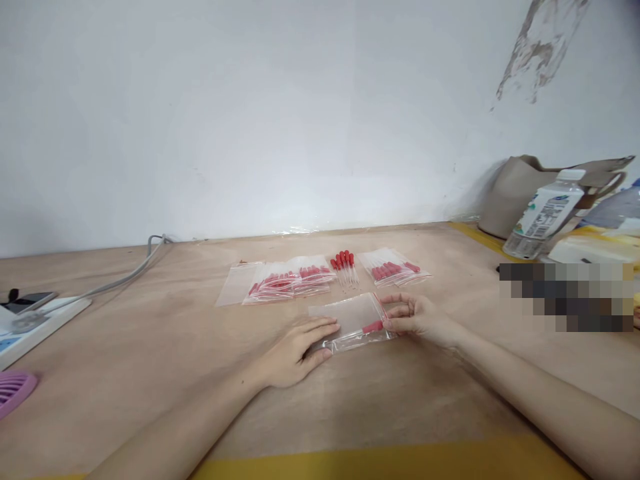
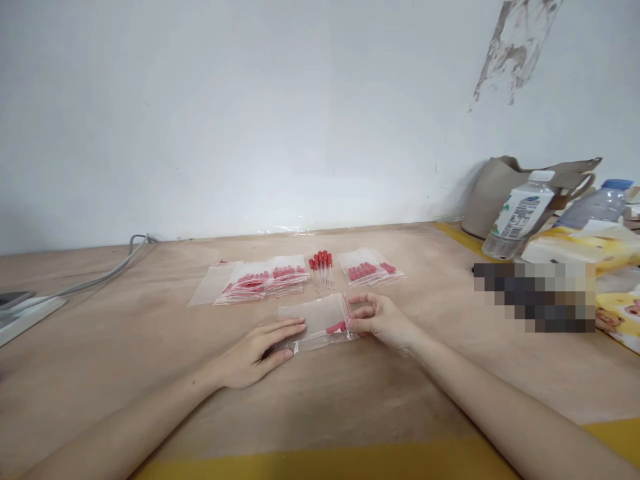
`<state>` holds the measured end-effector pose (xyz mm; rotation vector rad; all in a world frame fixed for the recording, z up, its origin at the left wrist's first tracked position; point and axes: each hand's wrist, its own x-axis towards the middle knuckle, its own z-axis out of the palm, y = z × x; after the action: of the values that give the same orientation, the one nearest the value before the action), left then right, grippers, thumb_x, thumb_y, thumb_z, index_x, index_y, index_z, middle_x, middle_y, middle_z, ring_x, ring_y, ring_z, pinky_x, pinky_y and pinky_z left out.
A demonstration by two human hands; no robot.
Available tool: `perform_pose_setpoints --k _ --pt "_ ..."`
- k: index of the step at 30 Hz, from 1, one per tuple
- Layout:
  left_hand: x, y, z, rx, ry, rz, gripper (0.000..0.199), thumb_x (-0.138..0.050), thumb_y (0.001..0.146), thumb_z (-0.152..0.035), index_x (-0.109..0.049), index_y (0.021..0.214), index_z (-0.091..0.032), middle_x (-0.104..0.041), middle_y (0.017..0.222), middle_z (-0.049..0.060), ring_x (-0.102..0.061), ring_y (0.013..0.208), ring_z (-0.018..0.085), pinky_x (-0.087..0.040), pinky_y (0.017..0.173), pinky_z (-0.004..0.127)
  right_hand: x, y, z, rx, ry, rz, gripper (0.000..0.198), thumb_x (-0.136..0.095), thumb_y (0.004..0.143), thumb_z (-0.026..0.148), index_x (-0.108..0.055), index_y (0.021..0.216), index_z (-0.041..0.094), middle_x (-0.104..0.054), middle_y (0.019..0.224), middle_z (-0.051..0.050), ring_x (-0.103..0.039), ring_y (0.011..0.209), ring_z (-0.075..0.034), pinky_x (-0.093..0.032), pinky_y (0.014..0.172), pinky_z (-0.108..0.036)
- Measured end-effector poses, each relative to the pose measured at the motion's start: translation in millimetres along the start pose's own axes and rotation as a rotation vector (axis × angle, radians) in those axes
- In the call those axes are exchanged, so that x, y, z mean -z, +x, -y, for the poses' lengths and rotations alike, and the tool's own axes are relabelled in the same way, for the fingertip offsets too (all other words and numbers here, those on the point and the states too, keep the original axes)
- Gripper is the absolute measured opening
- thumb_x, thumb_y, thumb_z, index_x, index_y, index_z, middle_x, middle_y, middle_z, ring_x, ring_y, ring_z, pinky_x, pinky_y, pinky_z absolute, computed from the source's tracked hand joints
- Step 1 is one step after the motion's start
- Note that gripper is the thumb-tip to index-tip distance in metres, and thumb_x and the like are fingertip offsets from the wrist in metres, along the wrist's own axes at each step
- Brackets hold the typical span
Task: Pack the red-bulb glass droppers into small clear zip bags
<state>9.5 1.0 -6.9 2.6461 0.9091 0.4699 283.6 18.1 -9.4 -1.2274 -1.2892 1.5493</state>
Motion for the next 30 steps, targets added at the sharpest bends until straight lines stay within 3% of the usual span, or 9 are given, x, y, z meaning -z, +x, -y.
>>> perform_pose_setpoints --k 7,10,14,17,22,25,30 --pt "-1 -1 1 -0.007 -0.007 0.002 0.041 -0.040 0.091 -0.030 -0.037 0.132 -0.026 -0.039 0.136 0.004 -0.036 0.125 0.019 -0.032 0.103 0.039 4 -3 2 -0.016 -0.062 0.189 0.065 -0.075 0.056 0.028 -0.043 0.111 0.017 -0.065 0.072 -0.001 -0.047 0.049 -0.006 -0.033 0.048 -0.020" --pt "-1 0 2 -0.006 0.013 0.018 0.040 -0.040 0.092 -0.029 -0.039 0.131 -0.026 -0.040 0.136 0.003 -0.036 0.125 0.018 -0.030 0.104 0.035 5 -2 2 -0.043 -0.074 0.227 0.055 -0.074 0.056 0.027 -0.050 0.103 0.017 -0.062 0.064 0.002 -0.043 0.044 -0.005 -0.028 0.043 -0.019" --pt "0 1 3 -0.029 0.064 0.051 0.037 -0.038 0.093 -0.030 -0.041 0.129 -0.029 -0.040 0.136 0.001 -0.035 0.125 0.018 -0.029 0.104 0.037 4 8 1 -0.059 -0.067 0.140 0.032 -0.069 0.062 0.032 -0.058 0.085 0.013 -0.054 0.053 0.004 -0.034 0.036 -0.001 -0.019 0.035 -0.018" --pt "0 1 3 -0.049 0.086 0.059 0.037 -0.037 0.093 -0.031 -0.041 0.130 -0.029 -0.039 0.137 0.001 -0.035 0.126 0.019 -0.029 0.103 0.039 1 16 0 -0.054 -0.018 0.094 0.032 -0.069 0.060 0.031 -0.058 0.084 0.012 -0.056 0.057 0.004 -0.032 0.034 0.000 -0.016 0.033 -0.018" --pt "0 0 4 -0.048 0.069 0.052 0.037 -0.037 0.093 -0.031 -0.042 0.129 -0.030 -0.039 0.137 0.001 -0.035 0.125 0.020 -0.029 0.103 0.040 -1 20 0 -0.016 0.009 0.018 0.037 -0.069 0.058 0.024 -0.055 0.091 0.015 -0.043 0.039 0.010 -0.029 0.031 -0.002 -0.015 0.032 -0.016" --pt "0 0 3 -0.038 0.069 0.054 0.037 -0.037 0.093 -0.031 -0.041 0.129 -0.030 -0.038 0.137 0.001 -0.035 0.126 0.020 -0.029 0.103 0.040 -1 17 2 -0.022 -0.047 -0.040 0.026 -0.068 0.061 0.027 -0.056 0.081 0.015 -0.048 0.042 0.008 -0.030 0.030 -0.002 -0.015 0.031 -0.016" --pt "1 0 1 -0.034 0.073 0.049 0.036 -0.037 0.093 -0.031 -0.042 0.129 -0.030 -0.038 0.137 0.000 -0.035 0.125 0.020 -0.029 0.104 0.040 -2 9 7 -0.118 -0.187 0.121 0.026 -0.068 0.062 0.037 -0.054 0.062 0.015 -0.044 0.037 0.009 -0.025 0.027 -0.001 -0.012 0.029 -0.017"
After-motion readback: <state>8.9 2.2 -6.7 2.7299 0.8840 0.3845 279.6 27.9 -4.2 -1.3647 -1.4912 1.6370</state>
